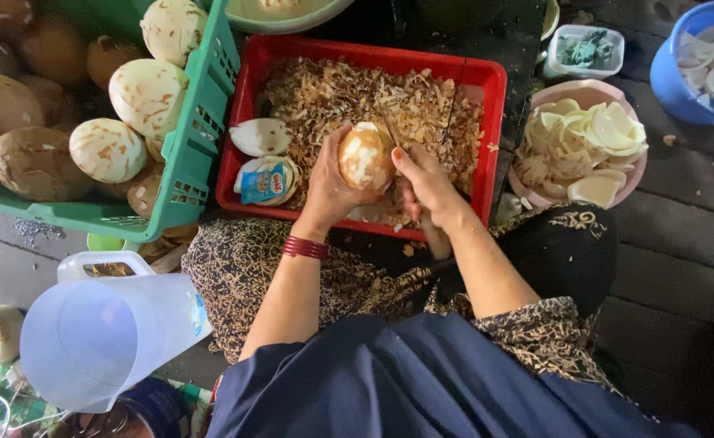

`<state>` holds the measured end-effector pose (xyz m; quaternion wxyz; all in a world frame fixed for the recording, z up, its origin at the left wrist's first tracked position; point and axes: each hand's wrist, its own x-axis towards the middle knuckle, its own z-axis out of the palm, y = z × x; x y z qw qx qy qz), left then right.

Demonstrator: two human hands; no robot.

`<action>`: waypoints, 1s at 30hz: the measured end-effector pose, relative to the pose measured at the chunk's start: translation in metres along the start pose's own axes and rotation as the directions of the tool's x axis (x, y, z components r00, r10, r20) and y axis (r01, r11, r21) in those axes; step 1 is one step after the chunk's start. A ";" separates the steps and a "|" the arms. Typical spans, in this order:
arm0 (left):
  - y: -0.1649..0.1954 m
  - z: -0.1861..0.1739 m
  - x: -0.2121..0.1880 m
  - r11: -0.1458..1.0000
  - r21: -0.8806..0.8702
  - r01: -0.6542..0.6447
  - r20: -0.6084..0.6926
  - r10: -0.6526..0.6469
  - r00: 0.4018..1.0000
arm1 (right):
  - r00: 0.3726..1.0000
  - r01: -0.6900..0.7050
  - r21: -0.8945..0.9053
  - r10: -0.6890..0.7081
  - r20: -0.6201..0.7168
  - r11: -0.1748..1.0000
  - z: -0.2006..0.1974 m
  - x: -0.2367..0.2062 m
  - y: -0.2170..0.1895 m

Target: The person sits on the floor and scrapes the fibrous outer husk off coconuts with a knife, letting the husk pieces fall into a red tray beside them. They occasionally rinse a peeled coconut in a bowl of water and place finished coconuts in a green crate.

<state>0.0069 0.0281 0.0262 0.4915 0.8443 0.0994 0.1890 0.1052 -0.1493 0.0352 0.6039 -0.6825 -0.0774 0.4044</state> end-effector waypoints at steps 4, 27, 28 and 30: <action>0.003 0.001 0.003 0.993 0.096 -0.068 -0.025 0.071 0.997 | 0.992 0.031 -0.381 -0.075 -0.101 0.924 -0.002 -0.016 -0.010; 0.012 0.005 0.006 0.998 0.042 0.055 -0.041 -0.054 0.998 | 0.937 0.105 -0.843 -0.335 -0.093 0.527 0.028 -0.025 -0.029; 0.010 0.006 0.006 0.997 0.063 0.053 -0.054 -0.049 0.997 | 0.933 0.105 -0.845 -0.345 -0.098 0.524 0.029 -0.023 -0.027; 0.007 0.009 0.006 0.993 0.107 0.047 -0.081 -0.039 0.996 | 0.940 0.075 -0.826 -0.316 -0.128 0.558 0.031 -0.018 -0.021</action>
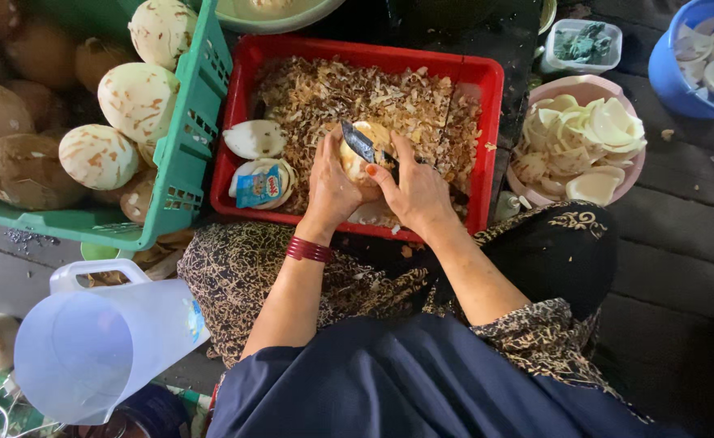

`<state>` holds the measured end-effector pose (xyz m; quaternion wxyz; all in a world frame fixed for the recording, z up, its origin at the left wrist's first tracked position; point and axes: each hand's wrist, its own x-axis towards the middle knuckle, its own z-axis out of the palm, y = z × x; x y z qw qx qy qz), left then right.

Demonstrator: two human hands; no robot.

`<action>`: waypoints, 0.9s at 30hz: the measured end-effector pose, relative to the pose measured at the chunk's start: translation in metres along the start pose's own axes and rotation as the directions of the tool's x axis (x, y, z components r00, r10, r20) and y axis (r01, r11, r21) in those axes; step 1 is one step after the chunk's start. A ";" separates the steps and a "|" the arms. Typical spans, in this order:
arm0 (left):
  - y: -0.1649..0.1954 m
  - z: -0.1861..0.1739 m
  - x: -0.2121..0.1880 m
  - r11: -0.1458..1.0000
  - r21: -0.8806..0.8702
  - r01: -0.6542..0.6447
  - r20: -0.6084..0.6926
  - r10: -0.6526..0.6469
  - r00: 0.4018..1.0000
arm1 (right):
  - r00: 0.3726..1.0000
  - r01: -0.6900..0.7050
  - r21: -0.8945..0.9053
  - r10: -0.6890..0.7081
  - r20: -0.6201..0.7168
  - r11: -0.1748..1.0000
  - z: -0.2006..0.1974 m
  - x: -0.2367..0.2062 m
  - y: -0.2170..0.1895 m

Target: The person sits on the floor and scrapes the fibrous outer husk off coconuts with a knife, letting the husk pieces fall into a red tray beside them. They occasionally rinse a peeled coconut in a bowl of water and place finished coconuts in a green crate.

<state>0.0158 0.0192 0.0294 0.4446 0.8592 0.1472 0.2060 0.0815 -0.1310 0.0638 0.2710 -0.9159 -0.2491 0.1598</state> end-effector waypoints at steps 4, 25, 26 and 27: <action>0.002 0.012 -0.007 0.998 -0.032 -0.057 -0.073 0.054 0.996 | 0.992 0.074 0.190 -0.052 -0.116 0.979 0.015 0.014 0.012; 0.015 -0.005 0.001 0.999 -0.037 0.014 0.042 -0.013 0.999 | 0.990 -0.084 -0.094 0.094 0.109 0.992 -0.014 -0.010 -0.015; 0.014 -0.004 0.000 0.999 -0.046 0.023 0.037 -0.021 0.999 | 0.993 -0.063 -0.053 0.068 0.094 0.997 -0.012 -0.008 -0.014; 0.012 -0.002 -0.001 0.998 -0.055 0.030 0.031 -0.028 0.999 | 0.996 -0.039 -0.012 0.040 0.076 0.999 -0.010 -0.005 -0.011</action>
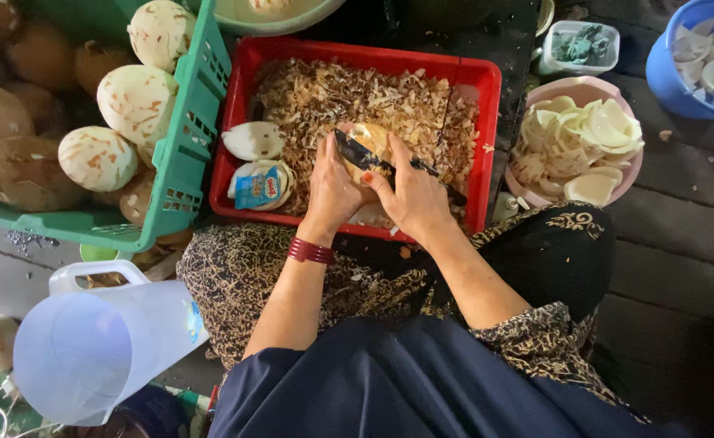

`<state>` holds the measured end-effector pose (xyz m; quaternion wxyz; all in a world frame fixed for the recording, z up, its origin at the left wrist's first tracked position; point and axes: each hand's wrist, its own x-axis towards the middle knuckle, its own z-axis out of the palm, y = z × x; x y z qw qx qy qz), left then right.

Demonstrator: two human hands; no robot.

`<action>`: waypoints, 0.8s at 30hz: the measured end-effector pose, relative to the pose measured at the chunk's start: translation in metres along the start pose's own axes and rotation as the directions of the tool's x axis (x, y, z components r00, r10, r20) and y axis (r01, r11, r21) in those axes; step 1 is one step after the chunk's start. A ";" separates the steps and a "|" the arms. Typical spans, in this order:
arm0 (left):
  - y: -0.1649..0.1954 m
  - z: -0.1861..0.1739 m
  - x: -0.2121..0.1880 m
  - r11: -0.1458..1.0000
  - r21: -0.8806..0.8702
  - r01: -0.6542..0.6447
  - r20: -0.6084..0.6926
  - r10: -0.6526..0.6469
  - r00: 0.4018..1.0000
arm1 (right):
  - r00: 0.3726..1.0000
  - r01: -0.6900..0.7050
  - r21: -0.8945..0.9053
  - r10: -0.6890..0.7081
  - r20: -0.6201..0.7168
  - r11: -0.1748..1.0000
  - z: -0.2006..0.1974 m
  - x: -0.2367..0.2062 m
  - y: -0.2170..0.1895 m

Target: The person sits on the floor and scrapes the fibrous outer husk off coconuts with a knife, letting the husk pieces fall into a red tray beside them. They occasionally rinse a peeled coconut in a bowl of water and place finished coconuts in a green crate.

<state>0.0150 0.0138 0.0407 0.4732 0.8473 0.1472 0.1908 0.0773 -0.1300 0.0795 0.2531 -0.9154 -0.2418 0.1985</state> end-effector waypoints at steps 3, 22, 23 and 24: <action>-0.005 0.006 0.001 0.999 0.051 -0.018 -0.033 0.019 0.999 | 0.999 0.034 0.048 -0.032 -0.042 0.998 0.008 0.007 0.009; -0.024 0.001 0.000 0.997 -0.064 0.036 0.050 -0.033 0.998 | 0.998 -0.051 0.578 0.060 0.004 0.814 0.009 0.020 0.039; -0.022 0.001 0.000 1.000 -0.003 -0.028 0.032 0.028 0.999 | 0.999 -0.047 0.578 0.053 0.007 0.815 0.008 0.018 0.038; -0.021 0.001 0.000 0.994 0.060 -0.091 0.019 0.090 0.996 | 0.999 -0.043 0.578 0.045 0.010 0.815 0.007 0.015 0.035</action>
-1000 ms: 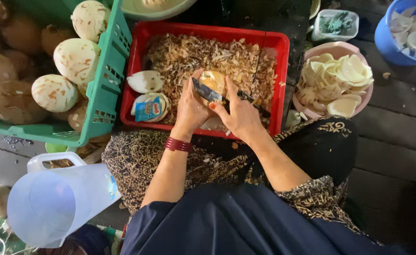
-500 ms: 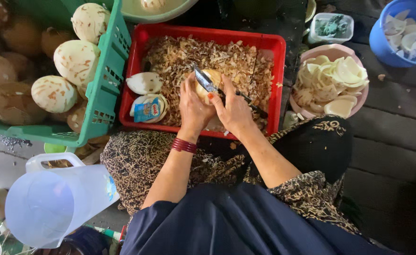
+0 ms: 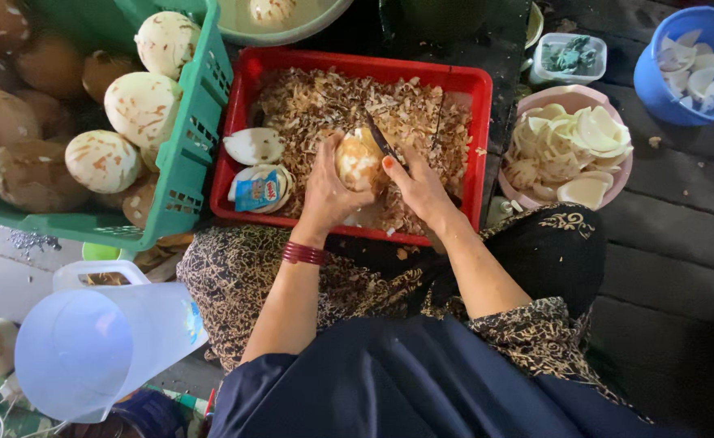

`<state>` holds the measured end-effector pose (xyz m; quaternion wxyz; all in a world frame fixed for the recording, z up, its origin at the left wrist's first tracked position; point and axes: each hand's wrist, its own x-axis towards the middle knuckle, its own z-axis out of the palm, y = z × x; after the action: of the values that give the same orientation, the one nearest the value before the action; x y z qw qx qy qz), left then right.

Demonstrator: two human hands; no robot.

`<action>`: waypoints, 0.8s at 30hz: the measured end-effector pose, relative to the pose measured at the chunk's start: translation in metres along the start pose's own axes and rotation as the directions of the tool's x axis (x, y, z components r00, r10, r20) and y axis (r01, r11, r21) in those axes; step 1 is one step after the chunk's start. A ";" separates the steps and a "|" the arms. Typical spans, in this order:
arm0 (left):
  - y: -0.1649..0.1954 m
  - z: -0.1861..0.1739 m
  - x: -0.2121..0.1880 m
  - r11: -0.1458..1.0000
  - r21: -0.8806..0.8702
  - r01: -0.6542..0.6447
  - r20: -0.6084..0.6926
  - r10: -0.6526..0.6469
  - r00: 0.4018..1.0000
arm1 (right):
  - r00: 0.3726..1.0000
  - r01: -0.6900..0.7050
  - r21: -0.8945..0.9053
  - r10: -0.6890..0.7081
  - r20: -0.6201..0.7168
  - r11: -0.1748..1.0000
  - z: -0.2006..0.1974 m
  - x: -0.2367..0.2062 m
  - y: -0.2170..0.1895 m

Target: The person sits on the floor and scrapes the fibrous outer husk off coconuts with a knife, letting the husk pieces fall into a red tray beside them. They occasionally rinse a peeled coconut in a bowl of water and place finished coconuts in a green crate.

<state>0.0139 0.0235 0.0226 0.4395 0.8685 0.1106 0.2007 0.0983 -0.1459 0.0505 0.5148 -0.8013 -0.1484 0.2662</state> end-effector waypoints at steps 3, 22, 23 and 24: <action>0.009 0.002 0.001 0.997 -0.075 0.028 0.000 -0.028 1.000 | 0.997 0.077 -0.185 -0.074 0.025 0.980 0.003 -0.009 -0.008; 0.021 -0.009 0.003 0.999 -0.053 -0.008 0.007 0.008 1.000 | 0.985 0.158 -0.639 -0.166 0.048 0.752 0.004 -0.029 -0.029; 0.021 -0.008 0.003 0.998 -0.059 -0.011 0.013 0.012 1.000 | 0.985 0.152 -0.652 -0.166 0.041 0.743 0.005 -0.028 -0.028; 0.020 -0.008 0.002 0.998 -0.066 -0.014 0.019 0.015 1.000 | 0.986 0.145 -0.664 -0.166 0.032 0.733 0.006 -0.027 -0.027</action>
<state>0.0130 0.0183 0.0431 0.4674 0.8563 0.0933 0.1990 0.0739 -0.1441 0.0803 0.2188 -0.9203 -0.2923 0.1402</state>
